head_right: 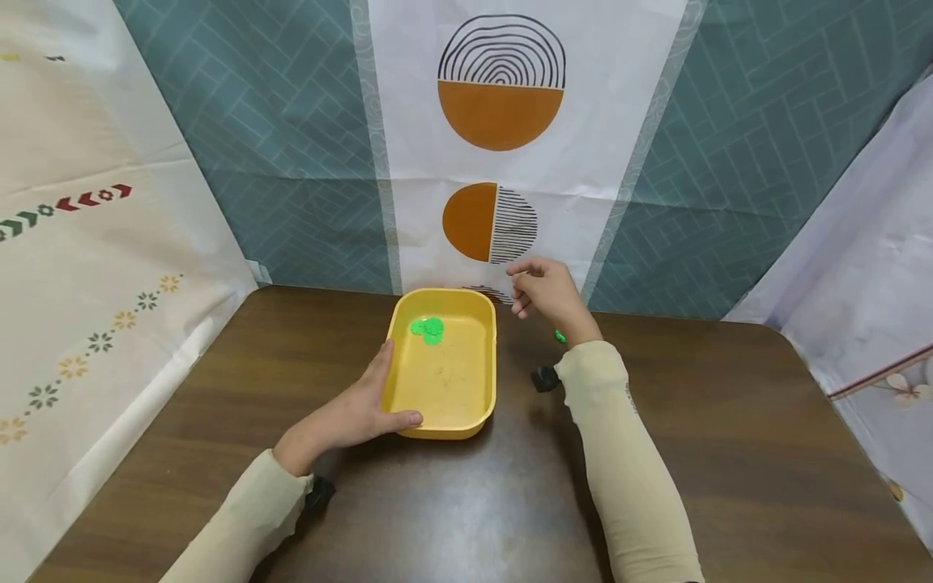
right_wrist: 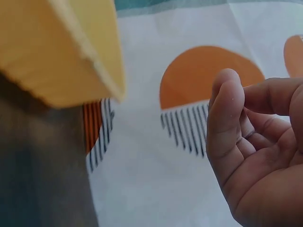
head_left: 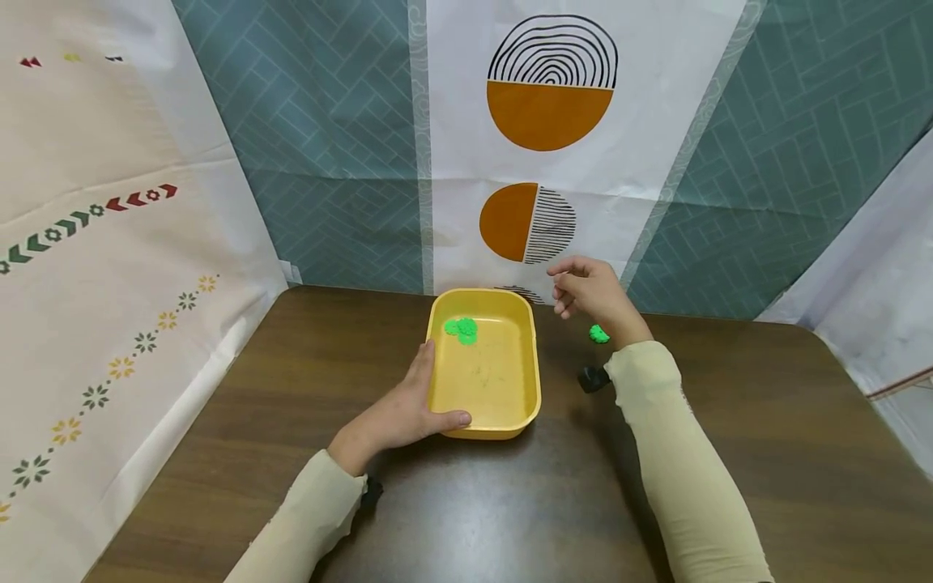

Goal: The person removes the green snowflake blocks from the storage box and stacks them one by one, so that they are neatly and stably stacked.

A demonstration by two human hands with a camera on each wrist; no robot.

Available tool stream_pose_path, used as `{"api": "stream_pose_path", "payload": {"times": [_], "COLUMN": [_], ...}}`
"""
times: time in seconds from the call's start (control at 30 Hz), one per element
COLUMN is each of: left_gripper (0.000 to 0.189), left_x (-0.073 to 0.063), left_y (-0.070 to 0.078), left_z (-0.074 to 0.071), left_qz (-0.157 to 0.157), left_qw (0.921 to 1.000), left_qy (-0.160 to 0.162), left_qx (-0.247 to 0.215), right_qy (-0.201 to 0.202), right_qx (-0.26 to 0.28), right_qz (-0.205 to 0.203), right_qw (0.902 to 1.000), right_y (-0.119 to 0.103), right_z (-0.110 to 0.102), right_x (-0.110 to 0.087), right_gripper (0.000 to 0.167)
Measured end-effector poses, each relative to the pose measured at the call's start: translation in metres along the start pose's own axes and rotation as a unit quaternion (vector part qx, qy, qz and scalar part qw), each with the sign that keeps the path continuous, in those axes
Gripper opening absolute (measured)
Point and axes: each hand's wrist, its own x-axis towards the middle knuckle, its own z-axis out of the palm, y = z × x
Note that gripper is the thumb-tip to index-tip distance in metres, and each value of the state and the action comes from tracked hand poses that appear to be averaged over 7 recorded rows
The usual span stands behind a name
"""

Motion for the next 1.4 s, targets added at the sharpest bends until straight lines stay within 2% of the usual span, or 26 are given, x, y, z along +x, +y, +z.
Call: {"api": "stream_pose_path", "payload": {"times": [0.23,0.5,0.73,1.03,1.17,1.23,1.33,1.4], "left_gripper": [0.133,0.130,0.129,0.126,0.125,0.125,0.125,0.125], "left_x": [-0.002,-0.004,-0.002,0.000,0.001,0.001,0.001,0.001], "left_y": [-0.001,-0.005,-0.007,-0.004,-0.004,-0.003,-0.003,-0.003], "left_z": [0.001,0.003,0.007,0.005,0.003,0.002,0.000,-0.002], "left_qz": [-0.009,-0.013,-0.020,-0.006,0.001,0.003,0.002,0.001], "left_qw": [1.0000,0.9999,0.9998,0.9999,0.9998,0.9998,0.9998,0.9998], "left_qy": [-0.001,0.000,-0.004,-0.006,-0.008,-0.011,-0.012,-0.011], "left_qx": [0.002,0.005,0.000,0.014,0.017,0.018,0.015,0.014], "right_qy": [-0.020,-0.049,-0.052,-0.051,-0.045,-0.042,-0.037,-0.031], "right_qx": [0.016,0.038,0.018,-0.012,-0.040,-0.071,-0.126,-0.176], "right_qz": [0.003,0.003,0.027,0.026,0.024,0.025,0.019,0.014], "right_qw": [0.9997,0.9981,0.9981,0.9983,0.9979,0.9963,0.9911,0.9839], "right_y": [-0.013,-0.012,-0.008,0.004,0.015,0.021,0.024,0.025], "right_z": [0.025,0.055,0.081,0.112,0.124,0.128,0.132,0.133], "right_x": [0.011,0.026,0.039,0.051,0.054,0.055,0.055,0.056], "right_gripper": [0.023,0.019,0.017,0.024,0.025,0.025,0.026,0.028]}}
